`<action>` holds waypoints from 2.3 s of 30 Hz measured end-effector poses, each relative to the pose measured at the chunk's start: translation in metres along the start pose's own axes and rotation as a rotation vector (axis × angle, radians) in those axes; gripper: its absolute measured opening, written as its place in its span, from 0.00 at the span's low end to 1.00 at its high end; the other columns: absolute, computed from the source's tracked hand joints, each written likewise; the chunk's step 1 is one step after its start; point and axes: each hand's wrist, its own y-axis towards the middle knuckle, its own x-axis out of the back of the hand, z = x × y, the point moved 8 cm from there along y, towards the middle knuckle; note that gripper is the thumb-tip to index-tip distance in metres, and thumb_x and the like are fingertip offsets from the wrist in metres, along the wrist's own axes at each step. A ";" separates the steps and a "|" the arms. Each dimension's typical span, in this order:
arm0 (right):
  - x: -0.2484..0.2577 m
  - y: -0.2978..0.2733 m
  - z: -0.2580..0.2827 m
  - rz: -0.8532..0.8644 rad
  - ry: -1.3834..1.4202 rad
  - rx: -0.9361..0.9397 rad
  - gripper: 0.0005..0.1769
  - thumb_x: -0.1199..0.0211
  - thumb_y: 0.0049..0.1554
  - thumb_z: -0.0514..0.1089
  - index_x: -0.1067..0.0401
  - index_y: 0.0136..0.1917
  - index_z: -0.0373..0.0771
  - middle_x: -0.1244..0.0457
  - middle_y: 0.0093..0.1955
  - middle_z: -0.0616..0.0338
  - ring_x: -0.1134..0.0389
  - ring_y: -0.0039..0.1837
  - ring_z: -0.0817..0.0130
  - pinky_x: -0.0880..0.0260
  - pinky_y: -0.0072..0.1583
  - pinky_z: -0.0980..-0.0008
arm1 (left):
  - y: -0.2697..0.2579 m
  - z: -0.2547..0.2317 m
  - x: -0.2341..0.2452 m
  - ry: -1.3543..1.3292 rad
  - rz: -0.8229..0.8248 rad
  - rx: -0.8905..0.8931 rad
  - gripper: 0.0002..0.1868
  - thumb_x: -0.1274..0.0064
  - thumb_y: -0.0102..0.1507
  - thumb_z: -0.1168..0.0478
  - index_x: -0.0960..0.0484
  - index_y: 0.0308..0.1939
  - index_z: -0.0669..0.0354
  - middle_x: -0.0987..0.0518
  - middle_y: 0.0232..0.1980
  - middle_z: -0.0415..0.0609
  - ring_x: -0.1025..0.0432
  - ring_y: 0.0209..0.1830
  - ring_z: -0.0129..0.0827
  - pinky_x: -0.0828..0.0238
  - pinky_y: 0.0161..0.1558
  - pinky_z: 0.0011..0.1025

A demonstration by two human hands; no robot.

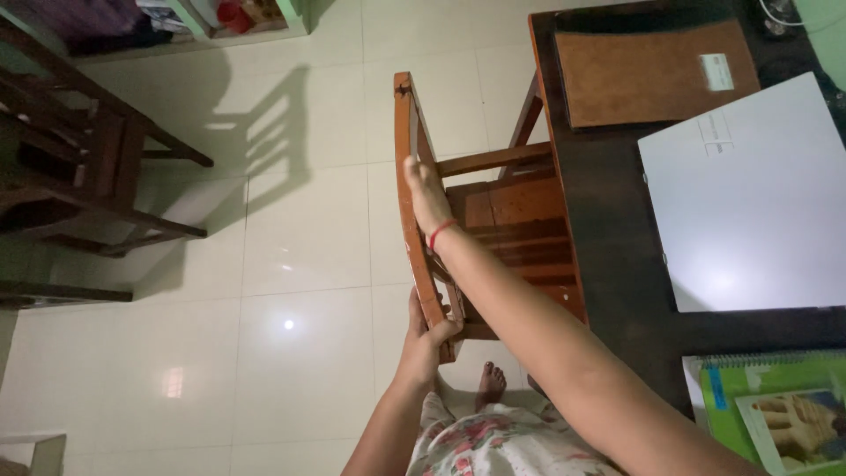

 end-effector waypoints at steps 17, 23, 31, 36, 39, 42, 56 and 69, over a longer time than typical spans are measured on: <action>-0.016 -0.054 0.061 0.032 -0.150 0.051 0.41 0.35 0.42 0.36 0.42 0.69 0.34 0.34 0.44 0.54 0.32 0.44 0.66 0.29 0.45 0.64 | 0.007 0.028 0.018 -0.135 -0.080 -0.010 0.41 0.45 0.47 0.69 0.34 0.66 0.61 0.27 0.51 0.54 0.26 0.44 0.38 0.25 0.46 0.35; -0.016 -0.051 0.048 0.044 -0.124 0.077 0.37 0.33 0.42 0.35 0.38 0.65 0.30 0.34 0.47 0.55 0.30 0.47 0.67 0.27 0.48 0.66 | 0.004 0.026 0.016 -0.108 -0.059 -0.002 0.43 0.46 0.47 0.71 0.34 0.68 0.57 0.27 0.47 0.55 0.27 0.40 0.36 0.27 0.43 0.33; -0.017 -0.017 0.064 -0.006 -0.215 0.038 0.34 0.34 0.41 0.38 0.37 0.62 0.32 0.34 0.39 0.53 0.31 0.40 0.64 0.29 0.42 0.65 | 0.037 -0.009 0.025 -0.051 -0.062 0.025 0.43 0.50 0.46 0.72 0.33 0.68 0.56 0.24 0.44 0.48 0.25 0.38 0.36 0.23 0.38 0.32; -0.009 0.023 0.053 -0.072 -0.139 0.123 0.29 0.34 0.39 0.35 0.36 0.54 0.27 0.37 0.39 0.55 0.34 0.39 0.66 0.31 0.40 0.65 | 0.068 -0.011 0.026 -0.080 0.000 0.003 0.42 0.51 0.46 0.73 0.32 0.67 0.58 0.23 0.39 0.50 0.27 0.33 0.35 0.28 0.35 0.31; -0.008 0.026 0.059 -0.027 -0.011 0.136 0.31 0.36 0.39 0.34 0.38 0.58 0.29 0.37 0.40 0.57 0.34 0.39 0.68 0.30 0.41 0.67 | 0.075 -0.012 0.023 -0.076 0.023 -0.018 0.39 0.51 0.48 0.73 0.31 0.66 0.63 0.23 0.38 0.51 0.27 0.33 0.35 0.27 0.35 0.31; -0.002 0.017 0.066 -0.017 -0.065 0.114 0.34 0.36 0.40 0.35 0.39 0.60 0.31 0.37 0.40 0.56 0.35 0.39 0.69 0.31 0.40 0.67 | 0.072 -0.013 0.012 -0.074 0.043 -0.034 0.39 0.49 0.48 0.73 0.33 0.66 0.65 0.23 0.36 0.53 0.27 0.31 0.37 0.27 0.35 0.31; 0.054 -0.059 -0.068 -0.111 0.024 0.201 0.18 0.43 0.63 0.49 0.27 0.62 0.39 0.30 0.55 0.55 0.29 0.53 0.65 0.29 0.55 0.65 | 0.062 -0.028 0.014 0.023 -0.076 0.044 0.45 0.50 0.56 0.68 0.45 0.77 0.46 0.25 0.44 0.51 0.28 0.34 0.34 0.29 0.33 0.34; 0.192 -0.110 -0.300 0.205 -1.024 -0.316 0.35 0.41 0.61 0.69 0.33 0.67 0.39 0.47 0.73 0.44 0.46 0.73 0.48 0.44 0.70 0.49 | 0.051 -0.029 0.008 0.045 -0.052 -0.050 0.46 0.54 0.52 0.71 0.45 0.77 0.49 0.29 0.60 0.50 0.30 0.54 0.35 0.26 0.50 0.34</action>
